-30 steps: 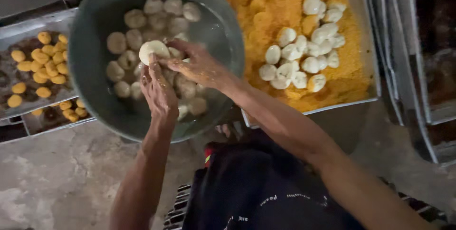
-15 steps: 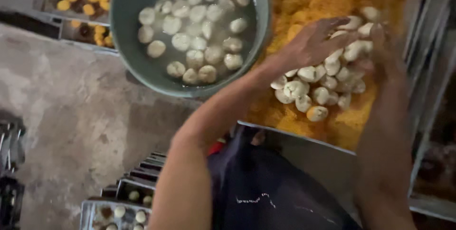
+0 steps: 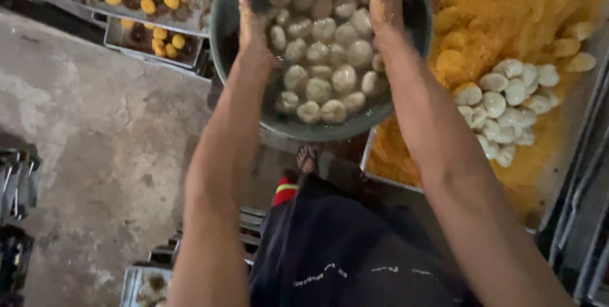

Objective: The person takes dough balls from a water-filled basin and rolls them in a tray of orange powder, pressing and turning them to coat the surface. The coated dough pieces are then placed onto trays, and the person repeats the wetting and coating cycle with more dough balls.

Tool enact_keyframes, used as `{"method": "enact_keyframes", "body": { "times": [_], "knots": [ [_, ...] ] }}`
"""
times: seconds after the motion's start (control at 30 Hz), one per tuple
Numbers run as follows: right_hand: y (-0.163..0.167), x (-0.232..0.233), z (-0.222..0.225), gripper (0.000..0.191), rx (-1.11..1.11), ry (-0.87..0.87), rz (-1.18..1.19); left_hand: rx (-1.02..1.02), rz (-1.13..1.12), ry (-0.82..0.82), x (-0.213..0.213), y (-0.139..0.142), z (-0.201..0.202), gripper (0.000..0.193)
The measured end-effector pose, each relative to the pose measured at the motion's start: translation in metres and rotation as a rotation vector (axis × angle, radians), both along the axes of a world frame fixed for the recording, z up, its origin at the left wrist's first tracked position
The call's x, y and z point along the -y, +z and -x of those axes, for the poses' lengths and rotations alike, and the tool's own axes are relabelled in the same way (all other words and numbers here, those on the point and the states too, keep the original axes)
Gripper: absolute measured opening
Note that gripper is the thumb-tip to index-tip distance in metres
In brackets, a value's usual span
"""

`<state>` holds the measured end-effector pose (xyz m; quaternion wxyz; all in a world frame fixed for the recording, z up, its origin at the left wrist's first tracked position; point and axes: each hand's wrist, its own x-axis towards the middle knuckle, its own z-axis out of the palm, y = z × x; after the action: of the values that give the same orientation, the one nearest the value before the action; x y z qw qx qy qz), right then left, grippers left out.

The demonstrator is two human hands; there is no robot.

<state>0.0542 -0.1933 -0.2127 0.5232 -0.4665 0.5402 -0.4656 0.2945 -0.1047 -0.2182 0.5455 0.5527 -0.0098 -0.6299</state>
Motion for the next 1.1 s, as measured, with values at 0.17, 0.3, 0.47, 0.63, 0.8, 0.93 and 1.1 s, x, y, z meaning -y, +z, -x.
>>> {"method": "enact_keyframes", "body": {
  "times": [0.17,0.3,0.47,0.63,0.8,0.93,1.1],
  "knots": [
    [0.0,0.014,-0.041,0.08,0.037,0.152,0.066,-0.046,-0.013,0.097,0.061,0.008,0.004,0.082],
    [0.01,0.018,-0.069,0.072,0.288,0.229,-0.174,-0.094,0.046,0.107,0.081,0.007,0.011,0.072],
    [0.017,0.024,-0.098,0.05,0.154,0.266,0.12,-0.142,0.137,0.12,0.099,0.0,0.021,0.06],
    [0.007,0.015,-0.114,0.037,0.096,0.181,0.176,-0.238,0.498,0.126,0.102,-0.005,0.028,0.053],
    [0.012,-0.016,-0.117,0.038,0.035,0.035,0.338,-0.049,0.368,0.069,0.075,0.008,0.027,0.052],
    [0.027,-0.051,-0.105,0.041,0.144,0.003,0.392,0.152,0.476,0.026,0.028,0.046,0.045,0.051],
    [0.027,-0.098,-0.003,0.042,0.017,-0.074,0.557,0.319,0.669,-0.135,-0.033,0.069,0.141,0.051]
  ]
}}
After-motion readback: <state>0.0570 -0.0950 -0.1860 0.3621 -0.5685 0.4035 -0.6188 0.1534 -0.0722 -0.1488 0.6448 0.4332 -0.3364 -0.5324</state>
